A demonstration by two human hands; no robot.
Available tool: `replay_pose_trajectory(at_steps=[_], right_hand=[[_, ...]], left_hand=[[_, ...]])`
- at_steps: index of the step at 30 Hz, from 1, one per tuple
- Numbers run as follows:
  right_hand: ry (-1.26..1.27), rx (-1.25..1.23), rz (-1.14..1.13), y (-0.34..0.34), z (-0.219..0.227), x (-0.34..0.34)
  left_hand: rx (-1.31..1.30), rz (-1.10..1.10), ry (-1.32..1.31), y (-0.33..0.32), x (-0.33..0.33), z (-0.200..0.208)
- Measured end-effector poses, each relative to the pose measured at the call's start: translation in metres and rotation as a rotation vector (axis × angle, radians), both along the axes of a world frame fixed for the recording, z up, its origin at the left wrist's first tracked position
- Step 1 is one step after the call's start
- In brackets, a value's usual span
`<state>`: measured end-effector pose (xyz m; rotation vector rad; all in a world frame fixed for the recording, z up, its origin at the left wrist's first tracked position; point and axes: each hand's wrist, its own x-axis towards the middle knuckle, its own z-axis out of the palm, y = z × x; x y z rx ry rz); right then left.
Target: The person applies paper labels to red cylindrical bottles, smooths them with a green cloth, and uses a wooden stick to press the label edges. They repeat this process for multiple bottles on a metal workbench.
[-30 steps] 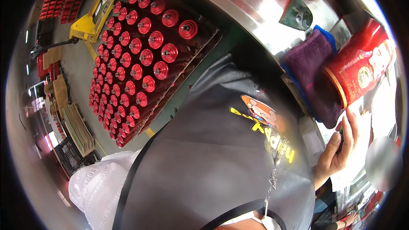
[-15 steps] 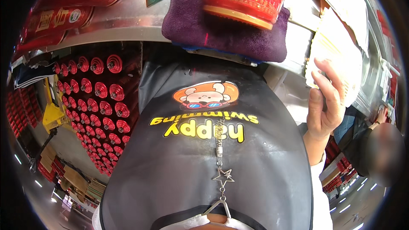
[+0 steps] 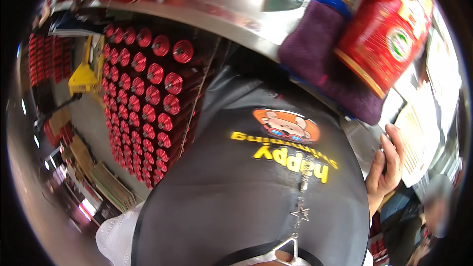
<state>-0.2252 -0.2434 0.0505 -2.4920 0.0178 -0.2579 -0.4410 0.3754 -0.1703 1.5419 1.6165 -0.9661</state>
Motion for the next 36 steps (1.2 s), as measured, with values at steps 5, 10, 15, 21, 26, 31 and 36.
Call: replay_pose_trajectory(at_steps=[5,10,15,21,26,31,36], right_hand=[[0.021,-0.037,0.136,-0.009,-0.016,0.008],[0.002,-0.033,0.044,0.004,-0.015,0.001],[0.054,-0.023,-0.036,0.006,-0.016,0.000],[0.030,-0.038,0.053,-0.003,-0.020,0.006],[0.005,-0.052,0.084,-0.011,-0.023,0.007],[-0.014,-0.060,0.017,-0.008,-0.022,0.000],[0.062,-0.094,0.040,-0.015,-0.017,-0.001]], left_hand=[[-0.293,0.689,-0.362,-0.009,0.009,-0.029],[-0.869,0.793,-0.551,-0.042,0.176,0.097],[-0.983,0.650,-0.699,-0.034,0.210,0.129],[-0.946,0.310,-0.437,-0.007,0.204,0.138],[-0.784,-0.296,0.304,0.016,0.147,0.151],[-0.792,-0.609,0.889,0.036,-0.041,0.076],[-0.312,-0.688,0.445,-0.047,-0.042,0.029]])
